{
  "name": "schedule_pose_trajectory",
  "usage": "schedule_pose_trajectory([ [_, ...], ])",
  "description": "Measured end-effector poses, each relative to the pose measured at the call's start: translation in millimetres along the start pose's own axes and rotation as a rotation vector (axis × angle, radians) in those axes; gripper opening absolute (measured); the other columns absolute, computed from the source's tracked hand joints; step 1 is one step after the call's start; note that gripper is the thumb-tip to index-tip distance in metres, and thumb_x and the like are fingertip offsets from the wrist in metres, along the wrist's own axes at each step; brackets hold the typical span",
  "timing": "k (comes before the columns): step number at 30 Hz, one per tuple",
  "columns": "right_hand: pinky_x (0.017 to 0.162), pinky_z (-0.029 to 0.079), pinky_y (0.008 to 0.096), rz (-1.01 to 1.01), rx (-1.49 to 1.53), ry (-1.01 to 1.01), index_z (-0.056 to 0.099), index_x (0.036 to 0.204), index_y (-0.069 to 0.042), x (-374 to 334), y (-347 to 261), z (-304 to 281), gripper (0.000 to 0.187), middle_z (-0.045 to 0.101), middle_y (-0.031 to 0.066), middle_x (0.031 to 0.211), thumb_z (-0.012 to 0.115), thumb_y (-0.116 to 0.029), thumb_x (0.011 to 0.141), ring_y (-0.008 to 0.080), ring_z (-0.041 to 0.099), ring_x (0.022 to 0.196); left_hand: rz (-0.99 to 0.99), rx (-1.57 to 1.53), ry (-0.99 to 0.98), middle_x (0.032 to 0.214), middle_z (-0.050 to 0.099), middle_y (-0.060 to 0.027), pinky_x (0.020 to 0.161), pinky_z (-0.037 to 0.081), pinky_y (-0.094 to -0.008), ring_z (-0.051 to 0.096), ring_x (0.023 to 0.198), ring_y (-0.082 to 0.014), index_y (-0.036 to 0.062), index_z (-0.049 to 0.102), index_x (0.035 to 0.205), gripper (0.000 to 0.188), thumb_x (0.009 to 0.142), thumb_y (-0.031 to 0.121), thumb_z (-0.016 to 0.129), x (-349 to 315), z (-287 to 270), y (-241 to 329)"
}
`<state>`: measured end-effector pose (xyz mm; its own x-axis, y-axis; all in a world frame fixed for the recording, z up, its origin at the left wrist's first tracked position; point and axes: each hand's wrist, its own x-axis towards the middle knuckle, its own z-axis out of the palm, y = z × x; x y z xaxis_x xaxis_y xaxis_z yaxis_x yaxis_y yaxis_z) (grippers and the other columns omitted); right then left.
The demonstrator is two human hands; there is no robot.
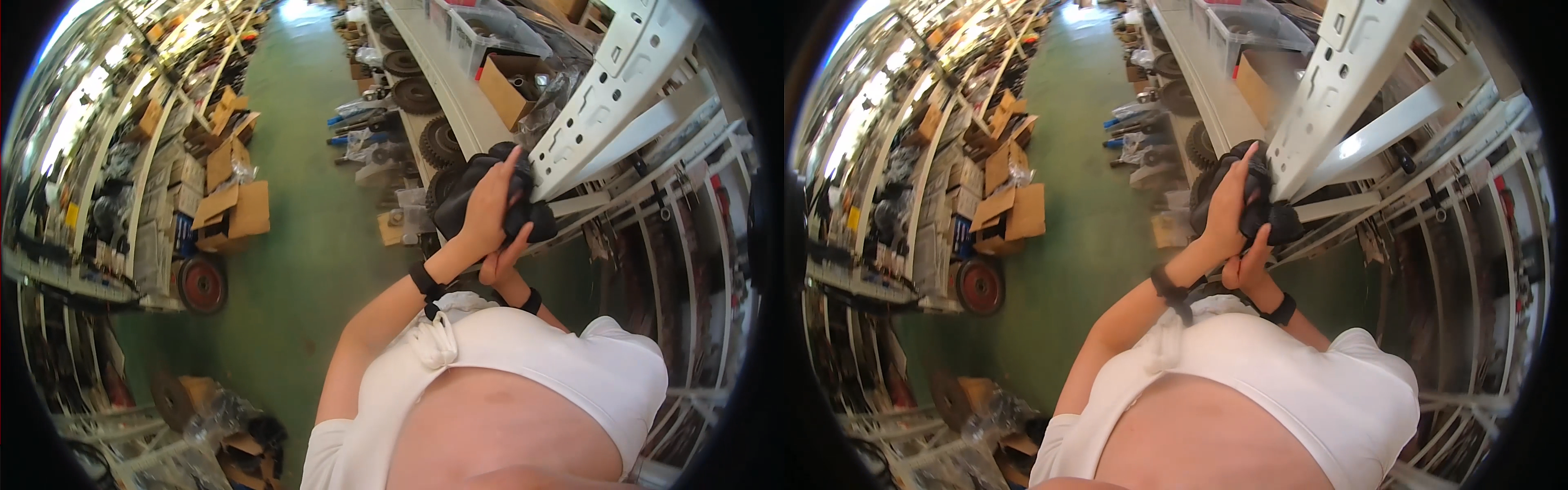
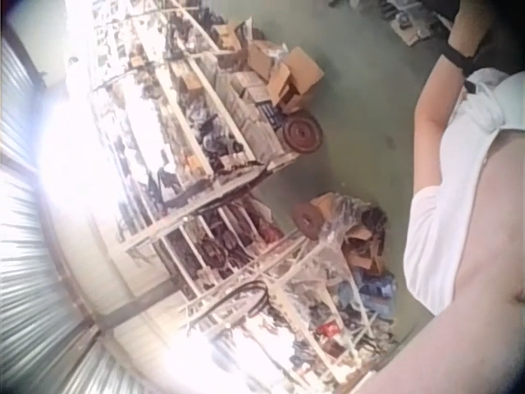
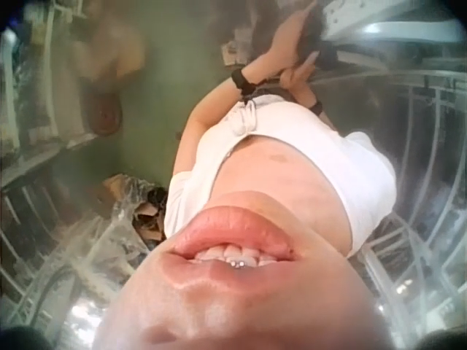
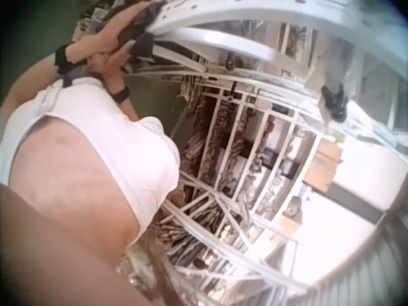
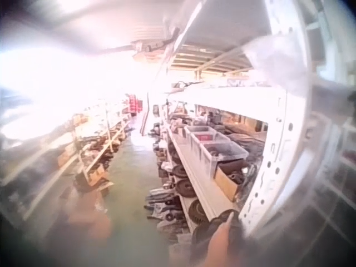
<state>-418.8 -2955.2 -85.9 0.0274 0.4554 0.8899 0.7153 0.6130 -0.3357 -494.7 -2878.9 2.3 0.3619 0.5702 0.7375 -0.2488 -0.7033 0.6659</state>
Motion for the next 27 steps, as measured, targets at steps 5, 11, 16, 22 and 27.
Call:
schedule_pose_trajectory([
  [5, 0.095, 0.024, 0.0591, 0.027, -0.664, -0.041, 0.036, 0.127, 0.008, 14.3, -25.8, 11.5, 0.064, 0.044, 0.0324, 0.117, 0.057, -0.016, 0.071, 0.0483, 0.045, 0.103, -0.022, 0.05, -0.198, 0.116, 0.052, -0.0209, 0.094, 0.038, -0.0376, 0.047, 0.111, -0.0356, -0.0033, 0.047, 0.118, 0.057, 0.065, 0.01, 0.061, -21.8, -10.8, -42.2],
  [11, 0.102, 0.02, 0.0509, 0.32, -0.697, 0.003, 0.025, 0.133, 0.008, 43.7, -39.8, 53.9, 0.066, 0.032, 0.034, 0.129, 0.055, -0.017, 0.079, 0.0493, 0.032, 0.118, 0.069, 0.021, -0.335, 0.114, 0.054, -0.0165, 0.096, 0.037, -0.0361, 0.048, 0.11, -0.0319, -0.0033, 0.048, 0.116, 0.057, 0.063, 0.011, 0.061, 4.5, -29.8, -58.7],
  [16, 0.102, 0.024, 0.0495, 0.477, -0.747, 0.119, 0.029, 0.132, 0.008, 94.0, -18.5, 83.3, 0.063, 0.038, 0.0317, 0.127, 0.054, -0.02, 0.081, 0.0483, 0.036, 0.116, 0.277, 0.249, -0.45, 0.11, 0.057, -0.0147, 0.098, 0.034, -0.0358, 0.05, 0.108, -0.0269, -0.0018, 0.048, 0.115, 0.048, 0.069, 0.01, 0.054, 44.7, -53.5, -94.7],
  [22, 0.086, 0.039, 0.0452, 0.594, -0.842, 0.193, 0.035, 0.132, 0.001, 131.5, 17.7, 111.4, 0.057, 0.049, 0.0271, 0.108, 0.053, -0.023, 0.083, 0.0425, 0.048, 0.099, 0.366, 0.249, -0.577, 0.112, 0.056, -0.0142, 0.101, 0.03, -0.0361, 0.049, 0.111, -0.0255, 0.0003, 0.045, 0.118, 0.046, 0.074, 0.01, 0.05, 94.3, -75.3, -137.4],
  [27, 0.084, 0.04, 0.0443, 0.656, -1.066, 0.108, 0.035, 0.131, 0.002, 146.1, 54.9, 134.8, 0.062, 0.05, 0.0247, 0.1, 0.055, -0.028, 0.08, 0.0399, 0.049, 0.094, 0.414, 0.242, -0.543, 0.112, 0.055, -0.0128, 0.103, 0.028, -0.0376, 0.048, 0.112, -0.0246, 0.0014, 0.045, 0.119, 0.047, 0.074, 0.012, 0.05, 117.1, -81.7, -171.8],
])
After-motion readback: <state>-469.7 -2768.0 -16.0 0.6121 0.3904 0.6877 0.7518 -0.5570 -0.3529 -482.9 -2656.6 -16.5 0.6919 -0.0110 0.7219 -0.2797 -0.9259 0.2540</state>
